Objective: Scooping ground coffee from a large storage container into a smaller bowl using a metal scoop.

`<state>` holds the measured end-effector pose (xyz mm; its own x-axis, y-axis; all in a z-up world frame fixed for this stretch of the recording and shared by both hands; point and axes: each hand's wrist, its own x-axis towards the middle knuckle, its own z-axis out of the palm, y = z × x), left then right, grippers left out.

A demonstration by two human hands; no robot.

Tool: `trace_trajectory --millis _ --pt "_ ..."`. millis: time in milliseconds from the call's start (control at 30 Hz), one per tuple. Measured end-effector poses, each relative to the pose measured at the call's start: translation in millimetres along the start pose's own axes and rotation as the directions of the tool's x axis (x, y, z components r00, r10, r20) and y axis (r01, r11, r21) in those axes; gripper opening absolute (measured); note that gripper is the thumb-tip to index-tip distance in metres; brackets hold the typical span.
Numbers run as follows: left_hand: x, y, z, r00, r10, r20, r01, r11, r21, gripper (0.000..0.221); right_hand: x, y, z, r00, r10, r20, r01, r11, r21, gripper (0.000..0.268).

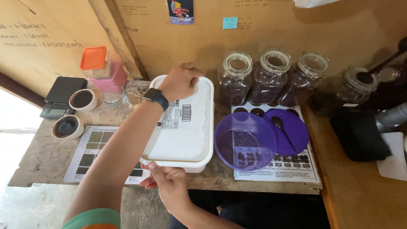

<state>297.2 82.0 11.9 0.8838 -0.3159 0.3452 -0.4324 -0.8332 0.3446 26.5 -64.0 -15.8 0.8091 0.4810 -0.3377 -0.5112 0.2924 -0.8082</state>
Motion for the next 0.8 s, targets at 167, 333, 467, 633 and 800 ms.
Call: trace_trajectory --millis 167,333,467,633,800 --pt "6.6 55.9 -15.1 0.959 0.268 -0.090 -0.276 0.957 -0.091 0.033 -4.9 -7.1 -14.0 0.996 -0.004 0.092 0.004 1.000 0.000 0.043" --pt "9.3 72.3 -9.0 0.922 0.387 -0.017 -0.387 0.922 -0.023 0.043 -13.3 -17.1 -31.6 0.990 -0.021 0.142 0.038 0.993 -0.113 0.041" --pt "12.9 74.3 -10.3 0.939 0.343 -0.020 -0.343 0.937 -0.059 0.041 -15.2 -7.6 -52.4 0.985 -0.089 0.148 0.108 0.986 -0.126 0.035" --pt "24.1 84.5 -46.5 0.913 0.385 -0.139 -0.406 0.891 -0.201 0.039 -31.6 -24.6 -67.2 0.980 -0.134 0.146 0.157 0.975 -0.159 0.026" --pt "14.0 93.6 -130.3 0.888 0.400 -0.225 -0.437 0.888 -0.146 0.048 -46.1 -44.5 -79.0 0.969 -0.156 0.192 0.202 0.946 -0.253 0.023"
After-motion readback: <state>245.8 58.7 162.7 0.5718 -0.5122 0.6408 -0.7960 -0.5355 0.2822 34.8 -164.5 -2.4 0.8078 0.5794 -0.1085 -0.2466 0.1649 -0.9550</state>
